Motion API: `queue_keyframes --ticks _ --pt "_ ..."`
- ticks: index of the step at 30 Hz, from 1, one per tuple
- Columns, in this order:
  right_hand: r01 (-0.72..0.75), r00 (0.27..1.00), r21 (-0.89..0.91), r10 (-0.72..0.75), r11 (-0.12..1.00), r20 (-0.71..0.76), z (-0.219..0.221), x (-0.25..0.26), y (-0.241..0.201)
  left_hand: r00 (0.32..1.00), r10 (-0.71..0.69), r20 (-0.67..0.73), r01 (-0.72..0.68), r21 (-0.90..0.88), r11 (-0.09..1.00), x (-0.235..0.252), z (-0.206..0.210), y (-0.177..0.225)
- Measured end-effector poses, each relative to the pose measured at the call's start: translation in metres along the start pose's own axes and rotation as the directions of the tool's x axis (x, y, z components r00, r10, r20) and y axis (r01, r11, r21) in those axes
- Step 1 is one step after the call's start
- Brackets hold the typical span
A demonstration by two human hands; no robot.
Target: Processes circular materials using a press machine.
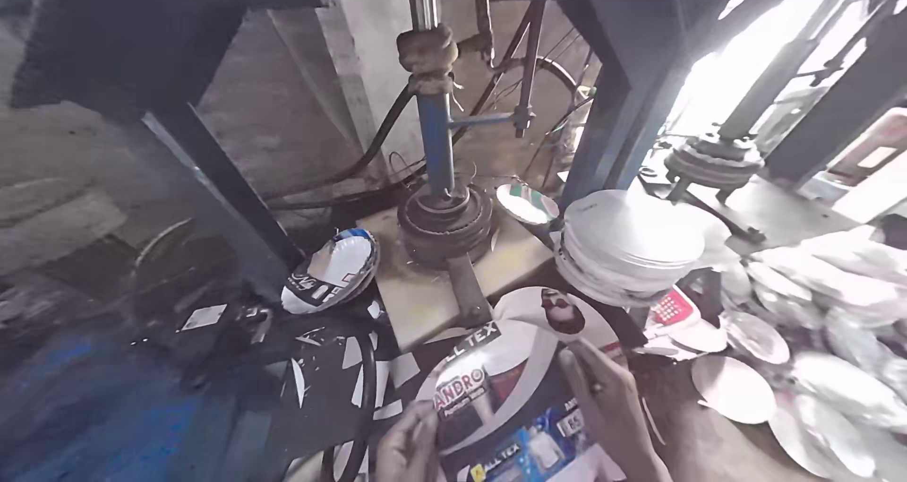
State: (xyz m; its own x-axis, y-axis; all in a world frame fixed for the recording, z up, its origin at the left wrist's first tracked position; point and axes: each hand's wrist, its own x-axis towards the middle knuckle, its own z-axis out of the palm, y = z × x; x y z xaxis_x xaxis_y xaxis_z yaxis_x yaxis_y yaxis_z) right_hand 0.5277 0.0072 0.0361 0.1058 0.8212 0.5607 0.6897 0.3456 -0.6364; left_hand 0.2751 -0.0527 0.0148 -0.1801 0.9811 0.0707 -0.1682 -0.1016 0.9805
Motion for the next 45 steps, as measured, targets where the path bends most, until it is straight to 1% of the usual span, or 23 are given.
queue_keyframes --ticks 3,4,6,8,11,13,15,16,17,18,20,22,24,26,28,30,32,34,36,38,40,43,45 --pt "-0.175 0.981 -0.424 0.194 0.889 0.002 -0.011 0.013 0.029 0.976 -0.026 -0.218 0.023 -0.018 1.0 0.0 -0.014 -0.004" --pt "-0.263 0.952 -0.467 0.305 0.844 0.016 -0.013 0.017 0.04 0.966 -0.013 -0.258 0.008 -0.02 1.0 0.0 -0.025 -0.007" --pt "-0.296 0.949 -0.48 0.312 0.826 -0.049 -0.011 0.019 0.059 0.959 0.056 -0.276 -0.058 -0.001 0.998 0.003 -0.043 -0.011" --pt "-0.212 0.966 -0.346 0.143 0.914 -0.213 -0.015 0.024 0.057 0.945 0.117 -0.305 -0.109 0.046 0.993 0.009 -0.05 -0.007" --pt "-0.192 0.935 0.057 0.2 0.98 -0.292 -0.025 0.023 0.037 0.943 0.174 -0.282 -0.149 0.108 0.983 0.011 -0.051 -0.005" --pt "-0.163 0.968 0.421 0.227 0.893 -0.107 -0.024 0.01 0.02 0.958 0.143 -0.249 -0.131 0.064 0.989 0.011 -0.031 -0.005" --pt "-0.215 0.97 0.639 0.088 0.739 0.225 -0.017 -0.003 0.004 0.982 0.102 -0.16 -0.095 0.052 0.994 0.007 -0.005 -0.011" --pt "-0.217 0.953 0.598 0.034 0.771 0.302 -0.013 -0.005 0.0 0.991 0.083 -0.1 -0.08 0.04 0.996 0.004 0.004 -0.016" --pt "-0.169 0.958 0.463 0.036 0.87 0.283 -0.011 -0.005 0.002 0.998 0.06 -0.03 -0.06 0.004 0.998 0.002 0.008 -0.021" --pt "-0.118 0.98 0.195 0.084 0.974 0.178 -0.007 -0.003 0.011 0.999 0.04 -0.009 -0.04 -0.005 0.999 0.001 0.01 -0.025" --pt "-0.144 0.987 -0.336 0.161 0.931 0.024 -0.004 0.006 0.045 0.998 -0.017 -0.058 0.017 -0.008 1.0 -0.002 0.004 -0.028" --pt "-0.197 0.98 -0.446 0.19 0.873 -0.06 -0.003 0.012 0.078 0.985 -0.085 -0.148 0.073 -0.086 0.994 0.0 -0.01 -0.029" --pt "-0.114 0.976 -0.341 0.041 0.933 -0.214 -0.007 0.019 0.078 0.988 -0.039 -0.147 0.003 -0.239 0.971 0.004 -0.025 -0.03" --pt "-0.042 0.957 -0.032 0.031 0.999 -0.29 -0.013 0.018 0.06 0.994 0.038 -0.105 -0.06 -0.221 0.973 0.004 -0.029 -0.023" --pt "-0.076 0.99 0.367 0.114 0.927 -0.083 -0.015 0.008 0.033 0.994 0.019 -0.109 -0.038 -0.177 0.983 0.001 -0.012 -0.014" --pt "-0.133 0.985 0.475 0.063 0.87 0.161 -0.011 -0.001 0.01 0.998 -0.023 -0.06 0.013 -0.165 0.986 -0.003 0.007 -0.018" --pt "-0.106 0.991 0.133 0.095 0.985 0.091 -0.005 -0.001 0.017 0.998 -0.055 -0.032 0.049 -0.168 0.985 -0.005 0.017 -0.026" --pt "-0.167 0.984 -0.329 0.18 0.929 0.009 -0.005 0.009 0.047 0.992 -0.085 -0.095 0.069 -0.164 0.984 -0.006 0.01 -0.032" --pt "-0.22 0.973 -0.437 0.226 0.872 -0.04 -0.006 0.015 0.076 0.984 -0.086 -0.158 0.052 -0.208 0.977 -0.002 -0.008 -0.037" --pt "-0.137 0.98 -0.361 0.074 0.922 -0.183 -0.009 0.022 0.075 0.988 -0.042 -0.149 -0.002 -0.284 0.959 0.003 -0.024 -0.033" --pt "-0.084 0.957 -0.136 0.042 0.987 -0.287 -0.014 0.025 0.055 0.989 0.038 -0.141 -0.082 -0.322 0.943 0.005 -0.029 -0.031" --pt "-0.09 0.984 0.382 0.142 0.92 -0.109 -0.014 0.014 0.02 0.995 0.043 -0.087 -0.068 -0.316 0.946 0.002 -0.007 -0.024" --pt "-0.116 0.993 0.492 0.097 0.863 0.065 -0.005 0.003 0.009 0.999 -0.017 -0.046 0.004 -0.276 0.961 -0.004 0.011 -0.025"
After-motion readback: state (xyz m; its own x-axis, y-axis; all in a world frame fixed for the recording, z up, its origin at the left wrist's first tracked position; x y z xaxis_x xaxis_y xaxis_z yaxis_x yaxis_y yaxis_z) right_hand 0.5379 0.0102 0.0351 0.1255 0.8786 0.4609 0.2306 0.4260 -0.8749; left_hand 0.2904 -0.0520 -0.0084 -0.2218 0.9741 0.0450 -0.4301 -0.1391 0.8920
